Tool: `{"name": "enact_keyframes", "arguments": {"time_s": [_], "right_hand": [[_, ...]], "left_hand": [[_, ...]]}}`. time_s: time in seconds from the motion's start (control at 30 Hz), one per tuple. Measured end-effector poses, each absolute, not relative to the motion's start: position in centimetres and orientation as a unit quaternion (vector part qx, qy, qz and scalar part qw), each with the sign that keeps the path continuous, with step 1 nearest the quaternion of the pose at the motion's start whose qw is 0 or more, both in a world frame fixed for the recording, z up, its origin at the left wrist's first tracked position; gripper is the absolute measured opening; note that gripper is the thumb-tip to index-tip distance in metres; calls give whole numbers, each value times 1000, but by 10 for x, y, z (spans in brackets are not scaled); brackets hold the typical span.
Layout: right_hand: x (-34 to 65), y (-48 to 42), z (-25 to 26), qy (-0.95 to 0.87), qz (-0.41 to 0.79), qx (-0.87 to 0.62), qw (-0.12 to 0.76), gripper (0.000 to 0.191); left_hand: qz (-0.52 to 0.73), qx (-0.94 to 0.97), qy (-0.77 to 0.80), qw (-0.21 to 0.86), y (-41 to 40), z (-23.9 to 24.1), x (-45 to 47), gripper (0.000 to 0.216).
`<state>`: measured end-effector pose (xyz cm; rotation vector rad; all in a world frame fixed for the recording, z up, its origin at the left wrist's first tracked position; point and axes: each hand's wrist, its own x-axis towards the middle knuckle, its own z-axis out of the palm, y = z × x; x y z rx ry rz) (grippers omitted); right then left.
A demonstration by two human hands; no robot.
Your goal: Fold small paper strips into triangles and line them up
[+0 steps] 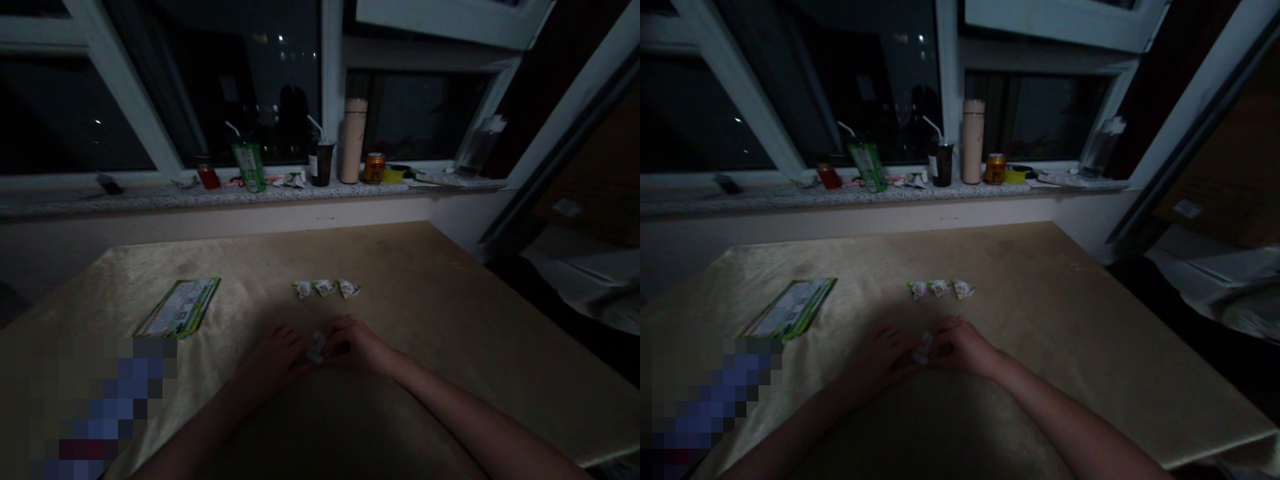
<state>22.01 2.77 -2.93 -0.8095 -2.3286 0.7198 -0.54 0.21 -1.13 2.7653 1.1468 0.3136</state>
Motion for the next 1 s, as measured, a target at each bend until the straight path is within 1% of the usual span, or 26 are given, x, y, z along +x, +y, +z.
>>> {"name": "enact_keyframes", "arguments": {"time_s": [0.07, 0.13, 0.23, 0.27, 0.5, 0.63, 0.87, 1.0], "right_hand": [[220, 28, -30, -868, 273, -301, 284, 19], [220, 28, -31, -869, 277, -293, 286, 22], [219, 28, -32, -876, 275, -274, 287, 16], [218, 28, -32, -876, 276, -272, 288, 16], [214, 29, -27, -845, 318, -327, 280, 25], [210, 31, -26, -855, 297, -338, 257, 22], [203, 33, -26, -862, 267, -362, 234, 19], [203, 32, -27, -868, 256, -360, 228, 19]], "left_hand": [[108, 911, 391, 74, 2, -12, -4, 26], [109, 911, 392, 72, 2, -11, -2, 20], [116, 908, 396, 71, 2, -8, 0, 12], [118, 907, 398, 75, 2, -8, 0, 11], [173, 860, 474, 75, 0, -12, -3, 17], [171, 861, 471, 89, 0, -13, -5, 18], [167, 858, 477, 89, 2, -14, -5, 15], [158, 865, 471, 60, 2, -20, -6, 16]]}}
